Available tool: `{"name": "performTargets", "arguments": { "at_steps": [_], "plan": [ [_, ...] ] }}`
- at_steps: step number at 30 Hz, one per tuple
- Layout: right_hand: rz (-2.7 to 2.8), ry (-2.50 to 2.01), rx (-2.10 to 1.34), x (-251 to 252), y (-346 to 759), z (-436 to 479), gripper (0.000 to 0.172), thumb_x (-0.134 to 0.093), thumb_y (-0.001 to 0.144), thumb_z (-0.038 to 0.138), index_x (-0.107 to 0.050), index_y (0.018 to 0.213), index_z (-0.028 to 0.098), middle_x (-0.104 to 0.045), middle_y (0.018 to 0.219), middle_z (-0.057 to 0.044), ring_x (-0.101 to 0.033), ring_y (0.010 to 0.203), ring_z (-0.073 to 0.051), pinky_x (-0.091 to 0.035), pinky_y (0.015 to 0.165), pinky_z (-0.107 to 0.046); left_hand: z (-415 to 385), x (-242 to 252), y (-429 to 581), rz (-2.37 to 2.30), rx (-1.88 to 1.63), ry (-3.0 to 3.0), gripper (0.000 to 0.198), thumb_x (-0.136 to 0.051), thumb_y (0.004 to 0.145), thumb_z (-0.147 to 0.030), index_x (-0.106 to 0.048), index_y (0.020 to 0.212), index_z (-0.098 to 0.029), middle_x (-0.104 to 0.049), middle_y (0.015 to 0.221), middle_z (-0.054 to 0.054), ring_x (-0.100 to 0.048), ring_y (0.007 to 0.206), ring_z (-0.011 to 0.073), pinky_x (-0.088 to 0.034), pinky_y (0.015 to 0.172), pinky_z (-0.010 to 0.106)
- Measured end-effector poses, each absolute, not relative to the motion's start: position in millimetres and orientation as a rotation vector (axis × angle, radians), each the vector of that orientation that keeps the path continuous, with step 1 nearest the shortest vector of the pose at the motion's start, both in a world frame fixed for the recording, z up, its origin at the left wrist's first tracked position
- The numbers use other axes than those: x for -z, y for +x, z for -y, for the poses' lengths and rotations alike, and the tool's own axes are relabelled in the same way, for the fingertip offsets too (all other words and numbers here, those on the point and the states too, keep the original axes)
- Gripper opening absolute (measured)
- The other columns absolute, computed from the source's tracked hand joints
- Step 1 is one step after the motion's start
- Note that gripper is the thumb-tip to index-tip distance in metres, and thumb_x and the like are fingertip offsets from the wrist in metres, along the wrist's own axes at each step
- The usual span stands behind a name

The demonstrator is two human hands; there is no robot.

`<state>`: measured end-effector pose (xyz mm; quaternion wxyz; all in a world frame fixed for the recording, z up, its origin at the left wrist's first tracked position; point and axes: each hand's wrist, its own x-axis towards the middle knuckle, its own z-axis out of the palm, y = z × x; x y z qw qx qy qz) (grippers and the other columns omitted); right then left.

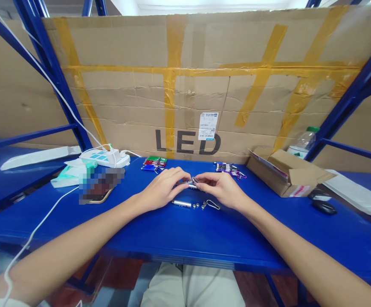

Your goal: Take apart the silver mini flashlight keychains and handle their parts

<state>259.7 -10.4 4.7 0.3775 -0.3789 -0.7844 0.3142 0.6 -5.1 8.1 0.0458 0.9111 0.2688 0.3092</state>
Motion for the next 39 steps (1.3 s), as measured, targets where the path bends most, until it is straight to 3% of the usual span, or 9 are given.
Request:
{"name": "performTargets", "arguments": {
  "at_steps": [8, 13, 26, 34, 39],
  "plan": [
    [2.072, -1.017, -0.641, -4.5, 262.8, 9.2, 0.033, -0.069, 0.099, 0.046, -0.087, 0.114, 0.022, -0.085, 0.103, -0.006, -0.074, 0.092, -0.028, -0.059, 0.084, -0.038, 2.0, -6.2, 0.8, -0.831, -0.984, 2.647, 0.022, -0.057, 0.111, -0.040, -0.066, 0.122, -0.023, -0.073, 0.114, 0.006, -0.067, 0.101, 0.0226, -0.052, 0.095, 0.039],
    [2.079, -1.015, -0.599, -6.8, 261.1, 10.9, 0.032, -0.066, 0.100, 0.044, -0.088, 0.113, 0.024, -0.085, 0.105, -0.005, -0.075, 0.095, -0.028, -0.058, 0.088, -0.039, 0.6, -5.8, 1.9, -0.858, -0.993, 2.551, 0.022, -0.061, 0.108, -0.040, -0.069, 0.120, -0.024, -0.077, 0.115, 0.006, -0.071, 0.099, 0.0225, -0.055, 0.093, 0.038],
    [2.041, -1.024, -0.651, -4.4, 254.5, 14.4, 0.033, -0.065, 0.101, 0.045, -0.088, 0.108, 0.023, -0.080, 0.085, -0.002, -0.070, 0.079, -0.024, -0.054, 0.076, -0.035, 0.9, -6.5, 0.4, -0.826, -0.943, 2.443, 0.018, -0.068, 0.105, -0.037, -0.071, 0.119, -0.025, -0.079, 0.115, 0.003, -0.074, 0.103, 0.0212, -0.056, 0.094, 0.034],
    [2.037, -1.039, -0.621, -3.5, 260.0, 6.1, 0.032, -0.066, 0.101, 0.039, -0.086, 0.119, 0.022, -0.085, 0.117, -0.008, -0.077, 0.106, -0.031, -0.058, 0.096, -0.042, 4.5, -0.8, 4.1, -0.805, -0.805, 2.550, 0.019, -0.066, 0.107, -0.040, -0.073, 0.118, -0.027, -0.081, 0.114, 0.001, -0.076, 0.102, 0.0206, -0.052, 0.099, 0.035],
    [2.306, -1.093, -0.348, -7.2, 268.0, 3.8, 0.027, -0.061, 0.107, 0.030, -0.083, 0.119, 0.022, -0.083, 0.111, -0.010, -0.076, 0.100, -0.029, -0.054, 0.090, -0.039, 0.1, -5.7, 0.0, -0.906, -0.885, 2.529, 0.018, -0.066, 0.106, -0.036, -0.075, 0.117, -0.024, -0.081, 0.111, 0.002, -0.073, 0.097, 0.0206, -0.052, 0.087, 0.032]
  ]
}}
